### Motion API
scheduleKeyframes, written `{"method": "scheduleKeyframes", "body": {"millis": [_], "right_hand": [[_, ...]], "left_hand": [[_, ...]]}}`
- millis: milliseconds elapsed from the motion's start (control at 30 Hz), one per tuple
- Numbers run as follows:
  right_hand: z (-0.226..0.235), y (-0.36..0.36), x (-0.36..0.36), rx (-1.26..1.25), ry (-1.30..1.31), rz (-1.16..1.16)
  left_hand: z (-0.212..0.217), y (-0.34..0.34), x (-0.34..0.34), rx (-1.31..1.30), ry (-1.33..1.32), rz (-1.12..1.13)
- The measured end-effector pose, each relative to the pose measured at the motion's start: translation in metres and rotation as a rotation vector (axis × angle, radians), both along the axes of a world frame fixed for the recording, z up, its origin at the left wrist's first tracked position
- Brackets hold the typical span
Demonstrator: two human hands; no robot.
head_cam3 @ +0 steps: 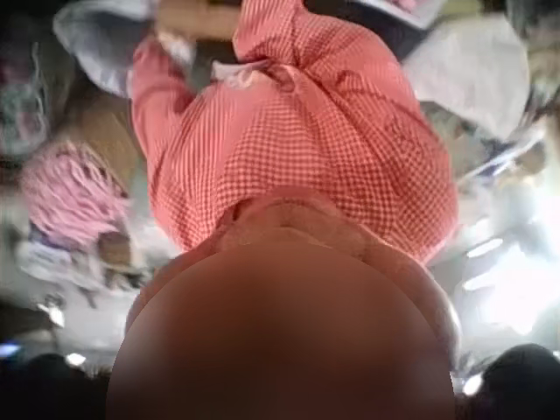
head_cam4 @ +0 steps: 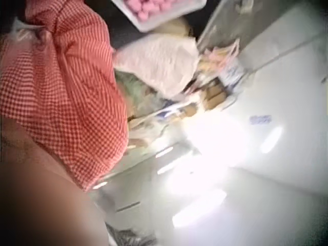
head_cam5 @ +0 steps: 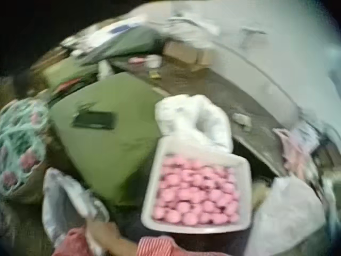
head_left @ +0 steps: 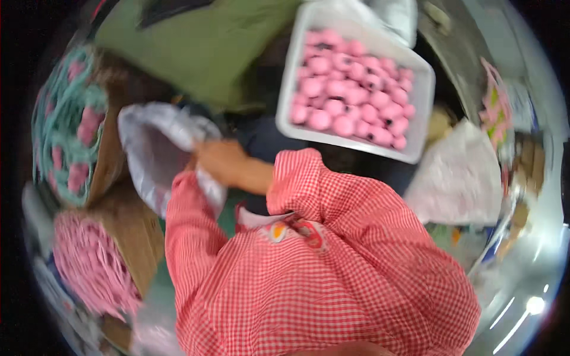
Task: Assembling pink plastic balls onto plastic frames and organizing them into containers.
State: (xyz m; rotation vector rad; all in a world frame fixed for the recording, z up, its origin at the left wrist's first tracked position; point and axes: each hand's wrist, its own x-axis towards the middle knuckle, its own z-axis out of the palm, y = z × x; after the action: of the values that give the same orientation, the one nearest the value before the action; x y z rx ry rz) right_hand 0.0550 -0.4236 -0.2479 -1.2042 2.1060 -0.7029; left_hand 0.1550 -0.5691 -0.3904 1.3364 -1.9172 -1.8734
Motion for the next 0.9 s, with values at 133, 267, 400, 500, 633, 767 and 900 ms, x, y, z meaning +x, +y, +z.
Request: {"method": "scheduleKeyframes", "body": {"millis": [133, 267, 400, 500, 633, 767, 900], "right_hand": [[0.096, 0.106, -0.011, -0.368, 0.204, 0.002], [0.205, 0.268, -0.073, -0.016, 0.853, -0.568], [0.255, 0.470, -0.125, 0.285, 1.118, -1.141], [0.231, 0.597, -0.089, 0.838, 0.618, -0.665], [0.176, 0.496, -0.015, 0.738, 0.267, -0.527], [0.161, 0.495, 0.000, 0.600, 0.381, -0.587], [0.186, 0.563, -0.024, 0.482, 0.496, -0.963]], "left_hand": [[0.004, 0.000, -0.002, 0.278, 0.091, 0.082], [0.031, 0.005, 0.003, 0.472, 0.115, 0.166], [0.073, 0.014, 0.015, -0.212, 0.301, -0.173], [0.094, 0.032, -0.002, -0.122, 0.345, 0.134], [0.143, 0.066, -0.017, -0.663, 0.392, 0.147], [0.213, 0.141, -0.052, -1.024, 0.461, 0.039], [0.261, 0.225, -0.077, -0.977, 0.603, -0.293]]}}
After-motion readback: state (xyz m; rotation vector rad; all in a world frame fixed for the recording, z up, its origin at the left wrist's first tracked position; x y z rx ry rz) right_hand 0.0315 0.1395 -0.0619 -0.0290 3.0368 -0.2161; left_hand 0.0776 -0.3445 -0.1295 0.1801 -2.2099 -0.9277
